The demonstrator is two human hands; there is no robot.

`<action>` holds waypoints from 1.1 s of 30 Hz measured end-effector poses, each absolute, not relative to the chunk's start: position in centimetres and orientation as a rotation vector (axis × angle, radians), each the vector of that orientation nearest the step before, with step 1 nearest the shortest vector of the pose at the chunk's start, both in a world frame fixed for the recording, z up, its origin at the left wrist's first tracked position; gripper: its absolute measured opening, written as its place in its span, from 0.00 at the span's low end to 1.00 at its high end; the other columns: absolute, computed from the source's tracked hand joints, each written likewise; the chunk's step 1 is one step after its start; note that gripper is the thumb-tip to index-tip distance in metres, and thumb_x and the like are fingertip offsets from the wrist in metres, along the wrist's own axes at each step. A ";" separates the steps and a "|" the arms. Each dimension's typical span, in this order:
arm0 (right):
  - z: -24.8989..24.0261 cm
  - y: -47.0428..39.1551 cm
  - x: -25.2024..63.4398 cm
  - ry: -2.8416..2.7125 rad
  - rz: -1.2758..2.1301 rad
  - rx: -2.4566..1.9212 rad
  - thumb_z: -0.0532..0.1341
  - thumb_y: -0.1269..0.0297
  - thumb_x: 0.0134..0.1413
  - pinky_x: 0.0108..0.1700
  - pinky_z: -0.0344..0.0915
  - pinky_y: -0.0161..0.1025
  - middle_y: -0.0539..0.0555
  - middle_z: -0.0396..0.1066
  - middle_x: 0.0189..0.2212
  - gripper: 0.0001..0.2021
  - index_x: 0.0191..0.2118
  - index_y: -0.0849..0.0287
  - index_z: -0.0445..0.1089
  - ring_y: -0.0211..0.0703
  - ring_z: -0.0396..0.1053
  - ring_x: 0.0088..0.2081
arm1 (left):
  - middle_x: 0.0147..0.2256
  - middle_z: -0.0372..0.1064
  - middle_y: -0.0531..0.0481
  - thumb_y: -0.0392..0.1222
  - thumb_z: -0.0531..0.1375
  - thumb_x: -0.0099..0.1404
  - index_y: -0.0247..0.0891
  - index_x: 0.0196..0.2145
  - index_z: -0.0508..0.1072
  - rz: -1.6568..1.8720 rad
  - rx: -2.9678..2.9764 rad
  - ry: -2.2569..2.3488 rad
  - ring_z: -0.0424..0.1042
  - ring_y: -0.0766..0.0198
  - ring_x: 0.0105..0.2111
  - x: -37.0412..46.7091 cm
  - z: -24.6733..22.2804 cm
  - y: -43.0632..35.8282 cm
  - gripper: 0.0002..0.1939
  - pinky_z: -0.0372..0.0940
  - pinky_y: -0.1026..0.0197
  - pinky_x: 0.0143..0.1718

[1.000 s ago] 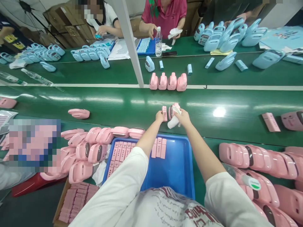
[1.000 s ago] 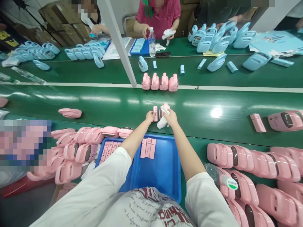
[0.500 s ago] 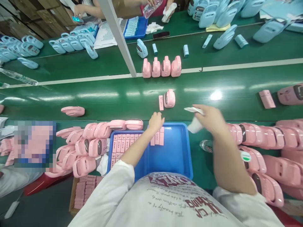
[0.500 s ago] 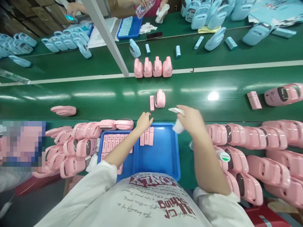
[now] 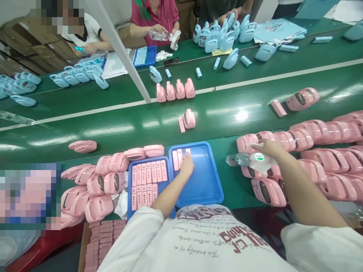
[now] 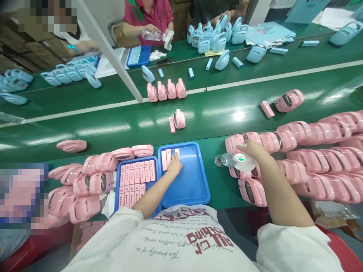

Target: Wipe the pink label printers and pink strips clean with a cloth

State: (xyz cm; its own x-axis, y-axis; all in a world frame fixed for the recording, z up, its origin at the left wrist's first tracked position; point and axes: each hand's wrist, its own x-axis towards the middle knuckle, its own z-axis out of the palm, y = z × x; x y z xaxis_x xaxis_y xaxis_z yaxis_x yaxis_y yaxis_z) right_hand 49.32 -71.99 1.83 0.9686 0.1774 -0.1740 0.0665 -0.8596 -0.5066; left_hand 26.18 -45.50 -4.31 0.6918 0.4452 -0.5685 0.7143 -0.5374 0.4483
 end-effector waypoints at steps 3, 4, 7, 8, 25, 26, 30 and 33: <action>1.3 -72.0 48.7 -0.089 0.457 -2.641 0.70 0.59 0.28 0.31 0.50 0.44 0.46 0.52 0.12 0.18 0.17 0.54 0.58 0.39 0.53 0.21 | 0.58 0.53 0.23 0.27 0.58 0.54 0.29 0.65 0.43 -0.465 2.051 0.897 0.61 0.41 0.57 25.7 -4.4 -45.3 0.44 0.58 0.47 0.54; 1.2 -72.0 48.6 -0.071 0.484 -2.648 0.70 0.59 0.29 0.31 0.50 0.45 0.45 0.51 0.13 0.18 0.17 0.53 0.56 0.40 0.54 0.21 | 0.58 0.55 0.25 0.28 0.59 0.53 0.30 0.64 0.45 -0.449 1.977 0.891 0.62 0.42 0.56 25.3 -4.5 -45.2 0.44 0.59 0.48 0.54; 0.9 -72.2 48.0 -0.046 0.544 -2.645 0.70 0.60 0.30 0.33 0.51 0.46 0.46 0.52 0.14 0.18 0.16 0.53 0.56 0.44 0.57 0.24 | 0.51 0.64 0.33 0.31 0.61 0.52 0.32 0.60 0.54 -0.408 1.703 0.852 0.69 0.49 0.49 23.6 -4.3 -45.1 0.38 0.65 0.52 0.47; 0.8 -72.3 47.7 -0.041 0.557 -2.638 0.70 0.60 0.30 0.34 0.52 0.46 0.47 0.53 0.14 0.18 0.16 0.53 0.56 0.45 0.58 0.25 | 0.48 0.67 0.36 0.32 0.60 0.53 0.32 0.58 0.57 -0.393 1.603 0.835 0.71 0.52 0.45 22.9 -4.0 -45.1 0.35 0.67 0.53 0.44; 13.3 -70.3 37.7 0.275 -0.011 -1.841 0.67 0.64 0.31 0.49 0.65 0.54 0.60 0.73 0.45 0.17 0.35 0.55 0.74 0.56 0.71 0.44 | 0.40 0.73 0.45 0.43 0.69 0.48 0.37 0.44 0.67 0.028 0.908 0.419 0.73 0.64 0.29 17.1 10.1 -45.0 0.26 0.67 0.60 0.32; 13.7 -69.2 36.8 0.223 -0.055 -1.727 0.67 0.65 0.30 0.52 0.64 0.54 0.59 0.73 0.46 0.17 0.35 0.55 0.75 0.55 0.71 0.45 | 0.39 0.73 0.45 0.44 0.68 0.49 0.37 0.43 0.67 0.022 0.915 0.406 0.73 0.64 0.27 17.1 10.5 -45.2 0.25 0.67 0.61 0.30; 13.5 -63.2 33.2 -0.030 0.080 -1.353 0.66 0.60 0.35 0.57 0.62 0.53 0.56 0.74 0.44 0.19 0.39 0.57 0.74 0.52 0.71 0.48 | 0.29 0.70 0.52 0.50 0.66 0.51 0.36 0.40 0.68 -0.045 0.844 0.333 0.69 0.68 0.21 17.5 11.3 -46.3 0.23 0.61 0.66 0.21; 12.6 -59.7 30.4 -0.355 0.420 -1.354 0.61 0.53 0.49 0.54 0.65 0.54 0.57 0.74 0.44 0.20 0.46 0.57 0.73 0.52 0.71 0.49 | 0.24 0.66 0.55 0.56 0.64 0.55 0.36 0.40 0.67 -0.095 0.784 0.279 0.66 0.70 0.16 17.8 11.4 -47.2 0.23 0.56 0.68 0.15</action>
